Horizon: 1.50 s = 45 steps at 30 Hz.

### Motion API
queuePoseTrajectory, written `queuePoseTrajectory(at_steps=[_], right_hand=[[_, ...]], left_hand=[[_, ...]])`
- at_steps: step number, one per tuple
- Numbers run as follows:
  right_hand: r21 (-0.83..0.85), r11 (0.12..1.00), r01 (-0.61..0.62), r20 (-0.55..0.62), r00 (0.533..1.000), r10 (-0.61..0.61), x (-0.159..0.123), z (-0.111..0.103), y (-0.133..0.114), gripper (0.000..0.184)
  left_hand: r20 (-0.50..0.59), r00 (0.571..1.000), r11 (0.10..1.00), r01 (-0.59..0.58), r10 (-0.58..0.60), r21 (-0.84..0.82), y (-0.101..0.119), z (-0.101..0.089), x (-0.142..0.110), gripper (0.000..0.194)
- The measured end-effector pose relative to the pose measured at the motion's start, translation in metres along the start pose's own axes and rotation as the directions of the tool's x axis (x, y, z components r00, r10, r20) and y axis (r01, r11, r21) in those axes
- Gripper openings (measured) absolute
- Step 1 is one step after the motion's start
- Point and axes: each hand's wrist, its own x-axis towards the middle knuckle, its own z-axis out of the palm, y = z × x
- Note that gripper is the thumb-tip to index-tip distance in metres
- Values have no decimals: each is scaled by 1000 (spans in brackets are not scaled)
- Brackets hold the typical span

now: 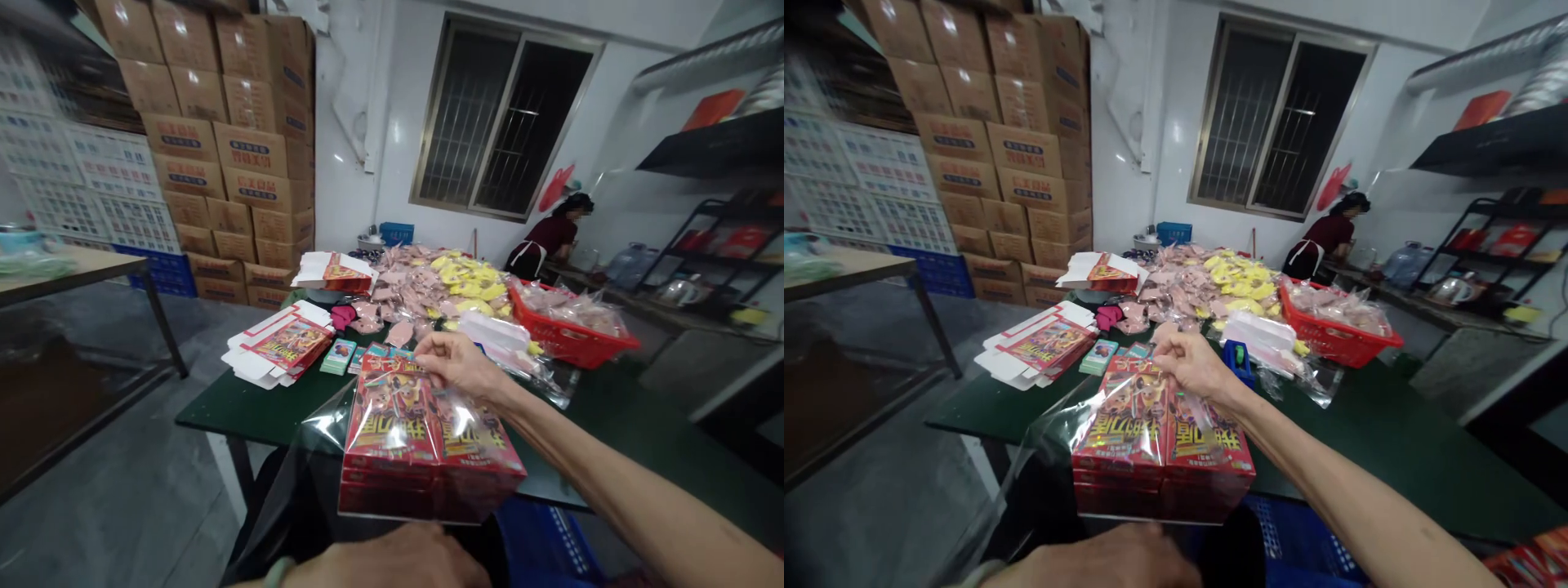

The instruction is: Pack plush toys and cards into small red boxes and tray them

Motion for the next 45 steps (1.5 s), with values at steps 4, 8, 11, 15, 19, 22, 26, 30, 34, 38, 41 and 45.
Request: queuePoseTrajectory(at_steps=[4,8,11,15,19,22,26,30,34,38,41,45], right_hand=[[-102,995,1,20,1000,1,-14,-11,-5,12],[-36,999,-21,142,990,26,-26,-9,-10,12],[124,992,-26,164,986,6,-26,-7,-5,22],[396,917,-42,227,972,-54,-20,-12,4,47],[541,840,-54,294,947,-129,-13,-13,1,56],[490,870,-41,297,947,-122,-7,-7,-6,55],[357,934,-24,252,965,-72,5,3,-10,48],[321,946,-45,233,972,-32,10,5,-15,50],[189,976,-110,218,974,67,-12,1,-23,75],[2,987,-164,117,980,162,-51,-3,-5,93],[-63,982,-180,23,983,181,-69,-23,18,45],[-77,982,-173,-135,978,162,-69,-69,29,29]], left_hand=[[-401,907,990,93,-129,-109,0,-66,-16,39],[-675,572,884,346,-465,-315,-34,-99,-8,49],[-358,654,673,321,-667,-667,-52,-100,7,29],[-197,632,451,271,-750,-850,-59,-91,18,22],[-174,619,377,212,-766,-902,-69,-89,18,25],[-196,608,323,106,-770,-940,-76,-98,14,33],[-186,667,315,77,-721,-946,-73,-114,7,53],[-237,607,444,214,-759,-870,-66,-114,8,27],[-466,396,566,185,-791,-803,-69,-105,6,17],[-579,259,621,121,-773,-775,-68,-99,-2,14],[-531,292,582,125,-796,-804,-55,-91,-8,19],[-338,446,480,254,-829,-840,-34,-78,-4,30]])
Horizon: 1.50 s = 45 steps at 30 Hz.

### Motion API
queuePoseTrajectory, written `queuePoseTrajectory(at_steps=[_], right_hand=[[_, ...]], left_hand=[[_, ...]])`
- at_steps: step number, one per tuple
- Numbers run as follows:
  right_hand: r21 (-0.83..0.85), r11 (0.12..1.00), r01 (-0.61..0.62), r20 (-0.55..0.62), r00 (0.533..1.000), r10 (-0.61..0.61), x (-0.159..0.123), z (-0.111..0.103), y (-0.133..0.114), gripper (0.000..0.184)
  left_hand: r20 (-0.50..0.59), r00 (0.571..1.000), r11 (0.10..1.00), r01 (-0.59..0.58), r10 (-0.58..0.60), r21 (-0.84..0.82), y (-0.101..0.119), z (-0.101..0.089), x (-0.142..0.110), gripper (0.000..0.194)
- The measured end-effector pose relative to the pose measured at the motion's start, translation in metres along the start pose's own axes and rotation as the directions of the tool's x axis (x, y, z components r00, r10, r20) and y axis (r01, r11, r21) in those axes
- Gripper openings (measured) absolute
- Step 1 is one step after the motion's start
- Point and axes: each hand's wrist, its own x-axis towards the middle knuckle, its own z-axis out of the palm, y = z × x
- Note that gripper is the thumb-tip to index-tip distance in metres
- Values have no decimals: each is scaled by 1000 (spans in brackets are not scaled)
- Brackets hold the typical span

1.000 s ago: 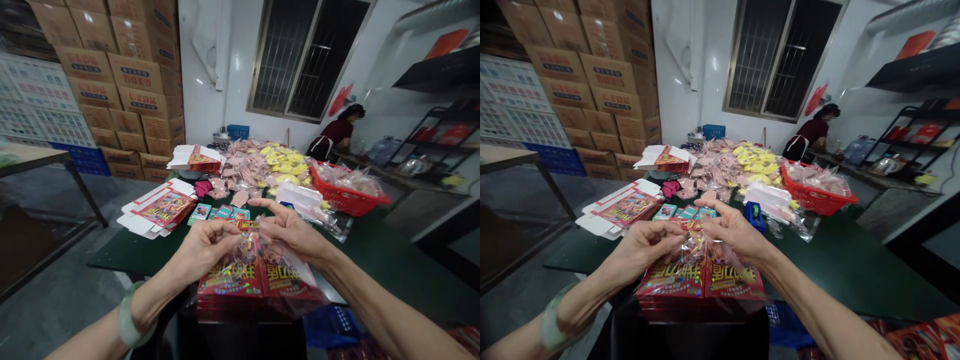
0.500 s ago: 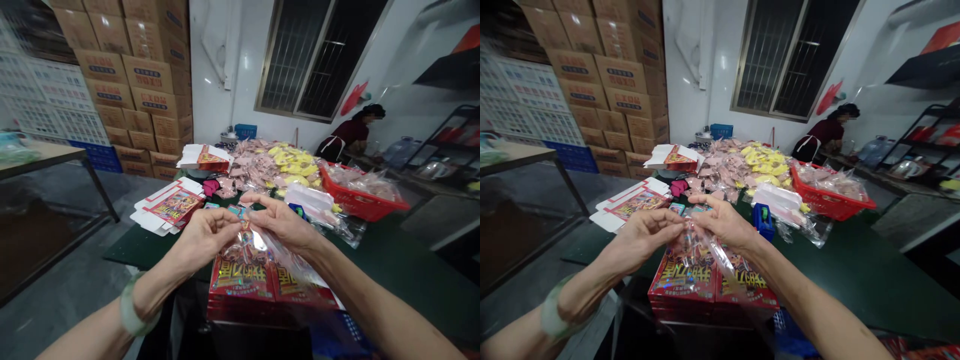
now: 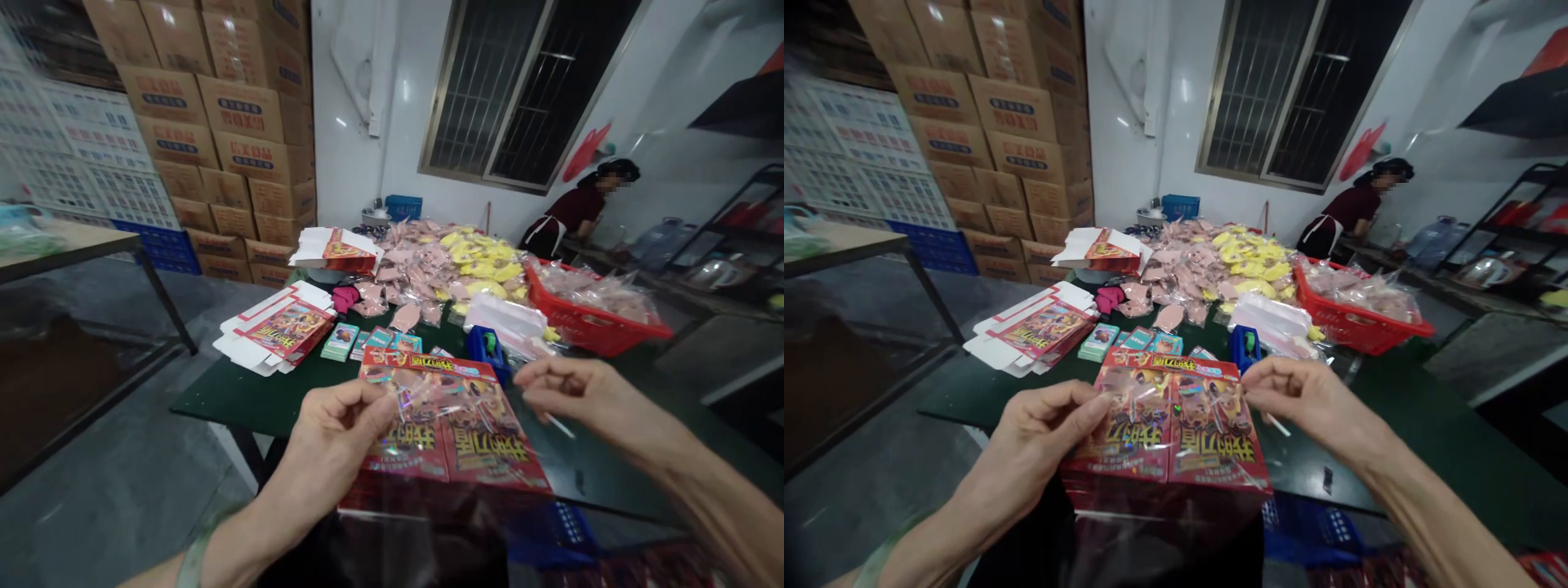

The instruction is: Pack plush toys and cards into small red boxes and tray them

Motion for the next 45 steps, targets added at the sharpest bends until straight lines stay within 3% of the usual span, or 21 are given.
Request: queuePoseTrajectory(at_steps=[2,6,7,8,10,12,15,17,19,21,23,25,27,29,32,41,45], right_hand=[[-36,998,60,-87,994,-63,9,-17,3,28],[-264,955,134,59,991,-122,35,-32,11,27],[-334,929,160,42,987,-155,41,-33,10,28],[-396,898,192,-25,975,-220,45,-33,6,30],[-494,831,256,-206,894,-398,49,-28,-11,36],[-535,770,348,-225,820,-527,48,-15,-36,41],[-514,677,528,-2,788,-616,46,21,-65,44],[-476,642,601,112,765,-634,50,47,-67,28],[-451,613,649,142,730,-668,56,67,-56,5],[-505,518,691,107,645,-756,60,78,-40,13],[-625,358,694,92,520,-849,62,81,-27,16],[-717,221,661,124,432,-893,61,81,-19,16],[-757,139,639,164,391,-906,58,79,-17,14],[-775,98,625,188,376,-907,57,79,-17,14],[-790,66,609,211,371,-904,56,81,-17,15],[-805,36,592,213,345,-914,54,85,-17,20],[-804,30,594,219,342,-914,54,86,-17,21]], left_hand=[[26,999,1000,26,-26,-7,0,8,1,28],[-2,1000,998,-20,20,-62,-3,18,19,20],[-4,999,998,-35,35,-56,-4,19,24,20],[-6,999,998,-48,48,-38,-5,19,29,20],[-17,998,998,-67,67,14,-6,19,35,21],[-13,997,996,-75,76,48,-6,19,38,22],[42,998,997,-57,55,49,-5,21,43,22],[78,996,999,-45,43,27,-5,21,48,21],[103,994,1000,-29,28,11,-6,19,53,20],[70,997,999,-30,28,14,-8,15,55,21],[-64,994,994,-85,89,64,-8,10,52,23],[-183,971,983,-132,154,128,-7,6,45,19],[-114,989,992,-84,94,91,-4,4,37,14],[98,994,996,64,-58,-59,-2,5,32,20],[306,933,936,267,-191,-229,-2,10,33,25],[257,928,865,352,-271,-358,-4,15,42,21],[293,920,864,358,-261,-354,-5,14,43,19]])
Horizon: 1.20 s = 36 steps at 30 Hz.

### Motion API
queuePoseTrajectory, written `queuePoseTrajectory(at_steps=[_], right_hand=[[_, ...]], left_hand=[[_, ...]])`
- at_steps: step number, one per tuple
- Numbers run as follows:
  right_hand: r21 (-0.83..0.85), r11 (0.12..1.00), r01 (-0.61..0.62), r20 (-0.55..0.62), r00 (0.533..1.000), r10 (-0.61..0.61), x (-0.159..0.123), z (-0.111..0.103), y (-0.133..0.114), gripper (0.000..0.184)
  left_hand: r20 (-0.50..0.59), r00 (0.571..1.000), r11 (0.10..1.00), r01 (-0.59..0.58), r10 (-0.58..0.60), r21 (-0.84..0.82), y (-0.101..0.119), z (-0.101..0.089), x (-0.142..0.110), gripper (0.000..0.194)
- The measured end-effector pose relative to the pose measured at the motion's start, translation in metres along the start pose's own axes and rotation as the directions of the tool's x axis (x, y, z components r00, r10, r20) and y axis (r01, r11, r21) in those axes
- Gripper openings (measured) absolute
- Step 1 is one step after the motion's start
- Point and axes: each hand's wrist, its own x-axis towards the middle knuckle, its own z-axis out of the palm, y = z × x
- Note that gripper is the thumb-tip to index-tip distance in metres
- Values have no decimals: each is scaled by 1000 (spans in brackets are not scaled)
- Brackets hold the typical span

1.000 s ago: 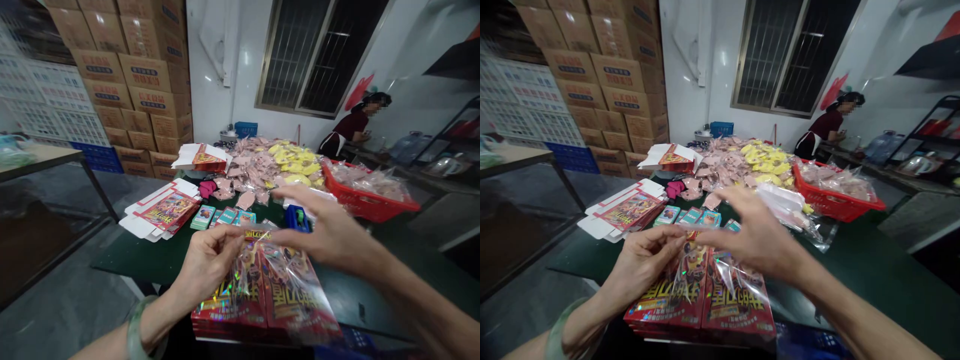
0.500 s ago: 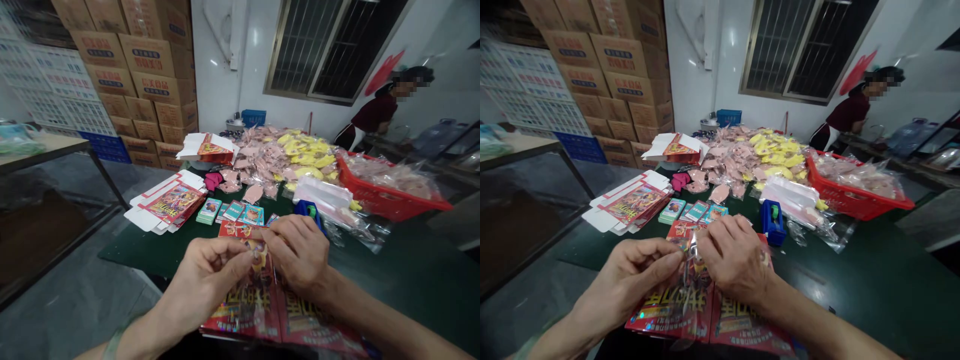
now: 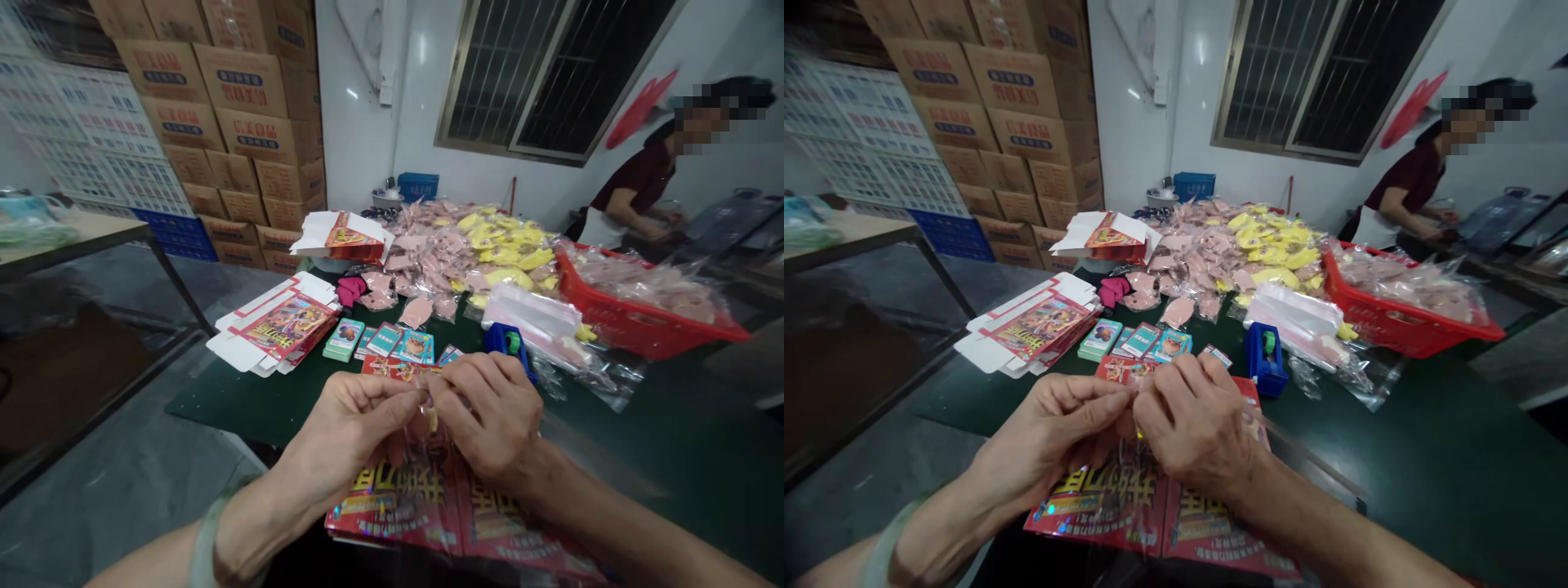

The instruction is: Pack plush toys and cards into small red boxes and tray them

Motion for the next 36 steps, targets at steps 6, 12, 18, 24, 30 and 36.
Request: queuePoseTrajectory(at_steps=[6,12,18,24,30,36], right_hand=[[-9,1000,1,3,1000,-1,1,-1,-1,18],[13,1000,10,-2,1000,-10,-1,0,0,18],[300,934,-194,97,980,173,1,1,1,11],[514,803,-303,235,950,208,2,0,1,12],[445,787,-427,323,896,303,-2,0,5,36],[384,657,-649,444,754,485,-8,14,12,11]], left_hand=[[-26,999,1000,22,-22,20,0,2,2,19],[-58,998,999,16,-13,40,2,3,2,21],[-57,998,994,-18,24,108,2,2,2,21],[-61,997,995,-45,51,93,-1,2,1,15],[-180,980,996,-78,84,45,0,4,0,14],[-176,976,983,-101,127,151,-4,5,-5,16]])
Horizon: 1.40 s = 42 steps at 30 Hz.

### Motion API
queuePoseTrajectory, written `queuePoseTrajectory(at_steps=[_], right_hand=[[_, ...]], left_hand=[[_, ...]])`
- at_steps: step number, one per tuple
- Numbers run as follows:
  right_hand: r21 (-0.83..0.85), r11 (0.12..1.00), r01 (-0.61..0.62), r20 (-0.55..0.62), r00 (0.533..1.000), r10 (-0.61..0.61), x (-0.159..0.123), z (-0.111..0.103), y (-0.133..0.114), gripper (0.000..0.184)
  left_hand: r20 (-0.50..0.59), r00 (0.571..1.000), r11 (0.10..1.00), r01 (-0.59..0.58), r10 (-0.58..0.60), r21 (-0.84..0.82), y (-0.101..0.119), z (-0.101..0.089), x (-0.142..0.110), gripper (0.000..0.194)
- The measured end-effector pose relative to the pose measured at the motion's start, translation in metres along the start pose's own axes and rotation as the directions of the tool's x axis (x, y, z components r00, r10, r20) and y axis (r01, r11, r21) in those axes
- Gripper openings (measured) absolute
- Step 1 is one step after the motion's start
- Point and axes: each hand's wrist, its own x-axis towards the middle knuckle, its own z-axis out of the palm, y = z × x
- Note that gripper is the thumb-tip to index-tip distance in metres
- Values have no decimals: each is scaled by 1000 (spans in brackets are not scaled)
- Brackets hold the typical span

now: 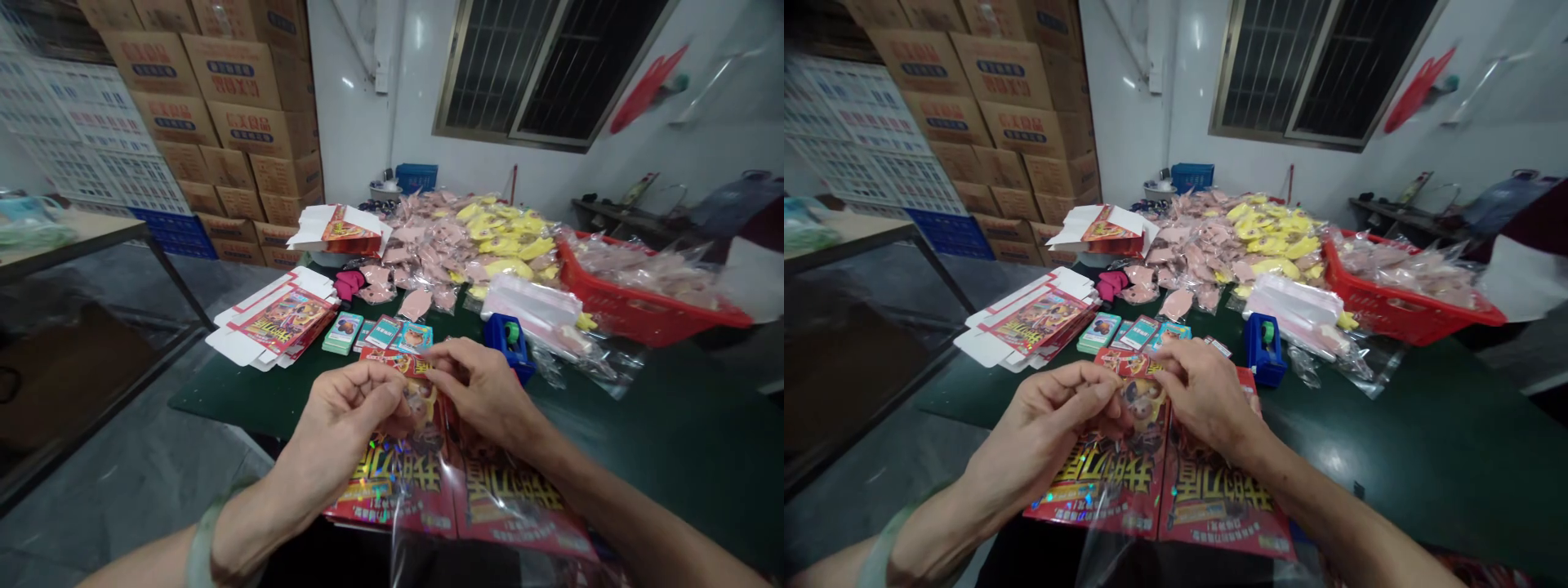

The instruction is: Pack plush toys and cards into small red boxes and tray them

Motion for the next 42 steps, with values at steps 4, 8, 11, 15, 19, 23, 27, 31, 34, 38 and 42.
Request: queuePoseTrajectory(at_steps=[4,8,11,15,19,23,27,31,34,38,42], right_hand=[[-146,968,205,-205,951,-233,-6,1,-1,18],[-392,837,382,-221,844,-489,-14,-3,-7,16],[-474,759,446,-219,775,-593,-18,-7,-11,18],[-515,719,466,-216,742,-635,-19,-9,-14,21],[-522,716,462,-203,749,-631,-19,-10,-16,21],[-519,726,452,-221,749,-625,-19,-10,-16,20],[-513,725,459,-222,745,-629,-19,-9,-15,20],[-462,755,465,-231,760,-608,-18,-6,-15,15],[-146,890,431,-235,859,-454,-16,-10,-19,16],[341,880,331,-99,943,-317,-11,-23,-30,25],[253,886,389,-76,921,-383,-7,-28,-33,16]], left_hand=[[74,997,996,10,-17,92,6,1,-10,20],[182,978,994,89,-100,70,11,4,-15,22],[190,970,987,161,-153,-25,10,6,-10,26],[173,974,984,163,-149,-73,6,8,-5,26],[148,979,985,152,-139,-84,4,9,-5,24],[141,979,983,161,-147,-93,2,11,-4,22],[138,980,981,161,-146,-111,2,11,-3,20],[134,983,983,144,-128,-113,3,11,-3,18],[136,986,989,112,-98,-101,1,10,-3,17],[163,985,995,72,-60,-67,-2,11,-4,21],[165,986,998,43,-34,-55,-4,10,-5,21]])
